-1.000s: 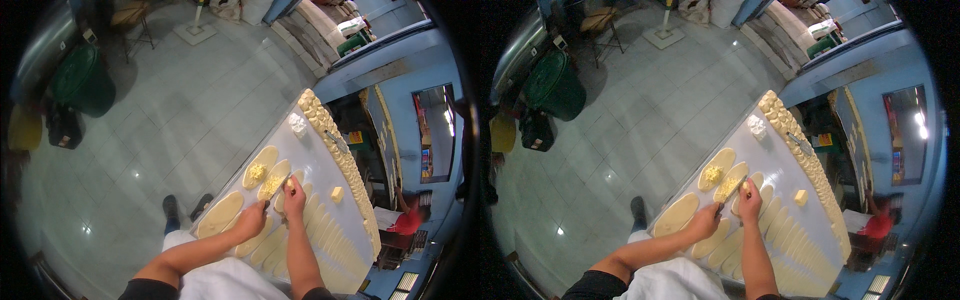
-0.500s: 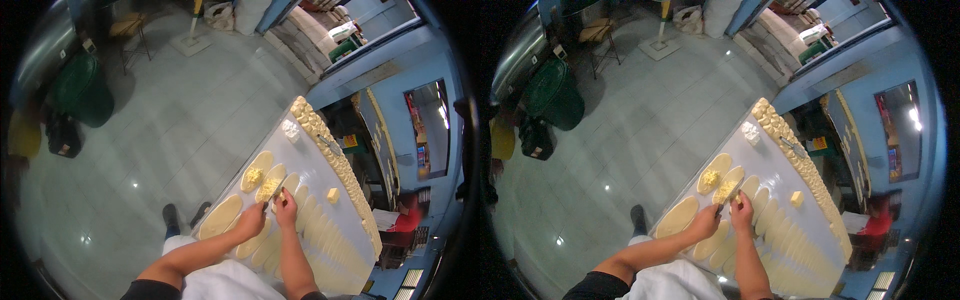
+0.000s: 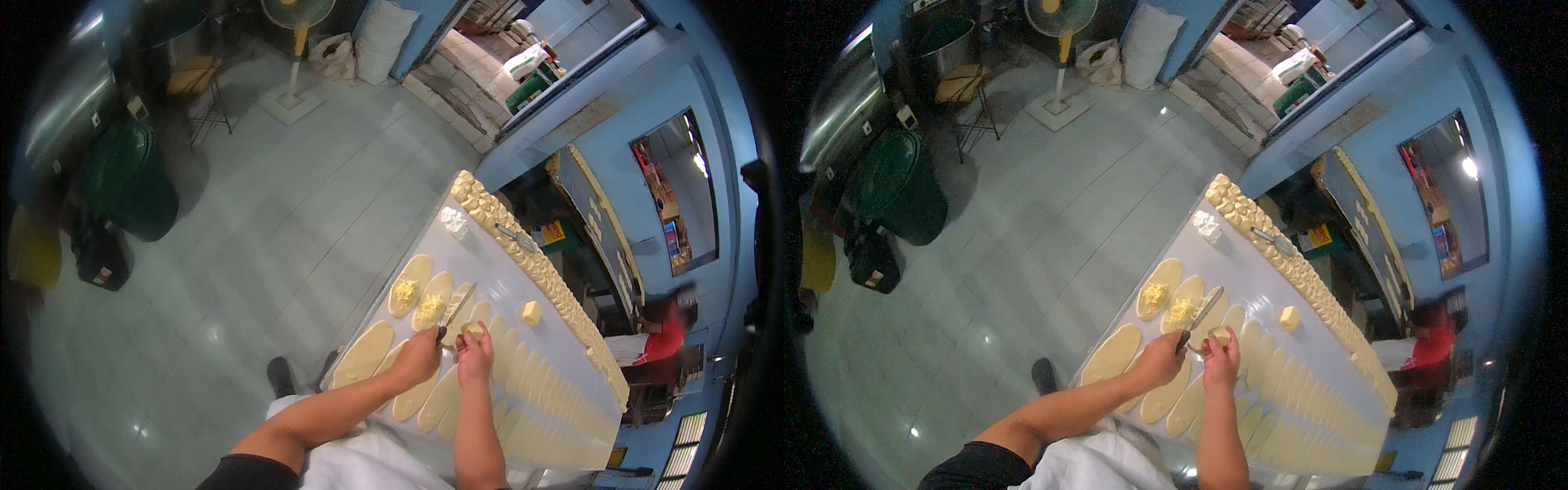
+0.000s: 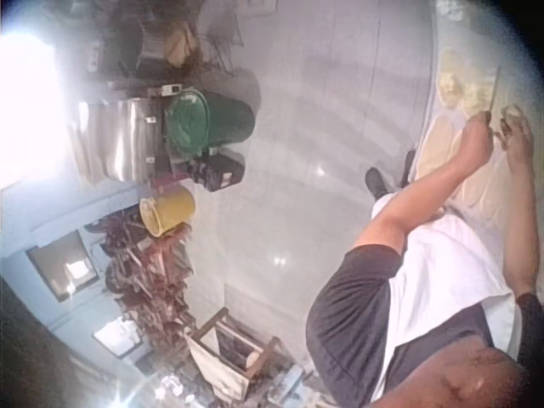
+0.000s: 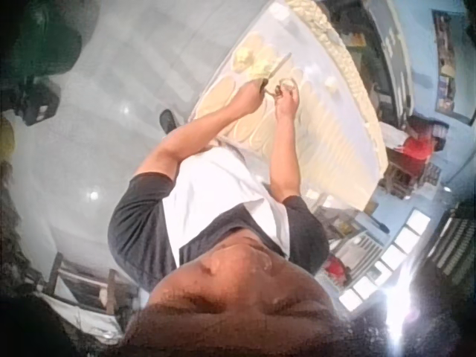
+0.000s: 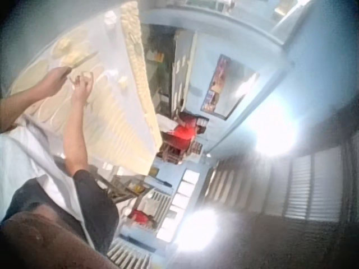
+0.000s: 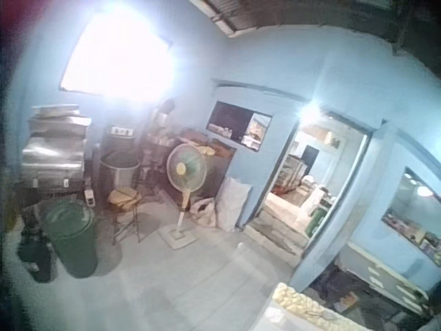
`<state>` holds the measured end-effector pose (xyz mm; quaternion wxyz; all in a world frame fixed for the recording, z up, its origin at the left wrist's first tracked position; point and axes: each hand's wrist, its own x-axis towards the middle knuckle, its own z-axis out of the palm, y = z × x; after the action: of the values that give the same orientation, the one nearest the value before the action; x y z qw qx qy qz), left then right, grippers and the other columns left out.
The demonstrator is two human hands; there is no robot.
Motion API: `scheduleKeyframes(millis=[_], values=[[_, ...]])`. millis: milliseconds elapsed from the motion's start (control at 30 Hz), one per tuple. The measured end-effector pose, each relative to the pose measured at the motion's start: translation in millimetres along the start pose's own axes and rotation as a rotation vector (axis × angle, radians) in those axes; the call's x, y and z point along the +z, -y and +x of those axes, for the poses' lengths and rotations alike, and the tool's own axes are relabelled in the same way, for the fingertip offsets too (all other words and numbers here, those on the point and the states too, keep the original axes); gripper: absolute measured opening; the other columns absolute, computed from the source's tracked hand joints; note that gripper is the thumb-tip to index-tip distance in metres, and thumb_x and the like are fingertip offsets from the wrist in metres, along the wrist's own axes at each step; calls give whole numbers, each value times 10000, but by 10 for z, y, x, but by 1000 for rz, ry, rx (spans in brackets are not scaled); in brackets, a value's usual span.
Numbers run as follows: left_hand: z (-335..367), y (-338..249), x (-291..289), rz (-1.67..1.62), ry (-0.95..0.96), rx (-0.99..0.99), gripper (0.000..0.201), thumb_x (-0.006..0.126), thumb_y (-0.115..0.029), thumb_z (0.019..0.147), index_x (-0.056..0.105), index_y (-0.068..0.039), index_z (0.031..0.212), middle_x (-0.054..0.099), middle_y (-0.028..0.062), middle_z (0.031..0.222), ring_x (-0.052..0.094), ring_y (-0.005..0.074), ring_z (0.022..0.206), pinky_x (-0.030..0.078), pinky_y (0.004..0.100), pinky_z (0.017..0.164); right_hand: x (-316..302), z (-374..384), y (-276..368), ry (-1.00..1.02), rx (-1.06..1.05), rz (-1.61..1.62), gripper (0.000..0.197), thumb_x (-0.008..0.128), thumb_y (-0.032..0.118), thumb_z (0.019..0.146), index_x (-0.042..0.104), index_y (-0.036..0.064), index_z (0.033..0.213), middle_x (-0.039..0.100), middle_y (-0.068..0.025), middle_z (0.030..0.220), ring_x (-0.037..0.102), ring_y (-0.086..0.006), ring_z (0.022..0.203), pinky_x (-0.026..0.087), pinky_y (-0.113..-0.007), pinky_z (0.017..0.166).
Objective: The person rolls small dough pieces into logs using a rolling pin, then flattens them into oval shapes on a large table. They brush a liquid onto the dough and grate a block of cheese onto the pieces. Coworkers are visible in the background working at another table.
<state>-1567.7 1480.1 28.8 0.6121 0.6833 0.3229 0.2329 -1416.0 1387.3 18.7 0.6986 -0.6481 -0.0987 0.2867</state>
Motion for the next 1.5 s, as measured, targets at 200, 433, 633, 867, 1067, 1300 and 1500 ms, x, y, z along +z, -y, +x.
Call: scheduleKeyframes(millis=[200,433,633,867,1067,1300,1500], values=[[-23,-78,131,19,37,-18,268,657,-116,887,604,-1,1123,670,273,951,639,471,924,500,526,770,-150,-188,157,45,-152,-403,542,710,65,918,460,-6,1393,582,-112,1166,641,-184,973,559,-304,813],[56,39,438,78,93,-141,265,652,-177,903,623,-16,1112,669,274,941,643,465,884,498,508,744,-482,37,-132,204,-315,-614,520,770,141,877,543,-14,1319,636,-139,1156,677,-222,1048,584,-335,862],[37,208,608,114,92,-142,257,637,-142,903,618,-10,1123,664,281,951,623,487,920,492,511,765,-513,510,-250,177,-461,-811,488,764,193,891,572,-3,1294,659,-161,1123,696,-256,998,582,-351,820],[23,229,743,81,72,-207,267,637,-148,908,608,-24,1143,652,268,909,628,465,874,487,492,749,-606,634,-227,240,-339,-759,527,763,175,892,560,-6,1343,668,-170,1135,699,-253,976,572,-363,825],[43,192,726,95,90,-192,269,634,-132,902,618,-14,1143,664,281,962,625,486,928,503,520,778,-520,712,-260,195,-304,-700,541,753,121,891,543,-6,1373,667,-164,1158,697,-213,965,564,-338,852],[81,165,707,41,69,-223,266,645,-125,896,613,-3,1131,668,274,969,627,480,953,505,522,793,-576,475,-165,301,-350,-811,530,720,100,916,529,-1,1400,664,-150,1168,679,-217,1009,551,-321,862],[62,92,727,51,85,-210,253,645,-115,897,609,5,1117,664,284,984,626,479,957,495,538,812,-584,916,-220,174,-282,-741,537,720,127,930,517,-18,1406,655,-168,1222,672,-221,1030,548,-337,871]])
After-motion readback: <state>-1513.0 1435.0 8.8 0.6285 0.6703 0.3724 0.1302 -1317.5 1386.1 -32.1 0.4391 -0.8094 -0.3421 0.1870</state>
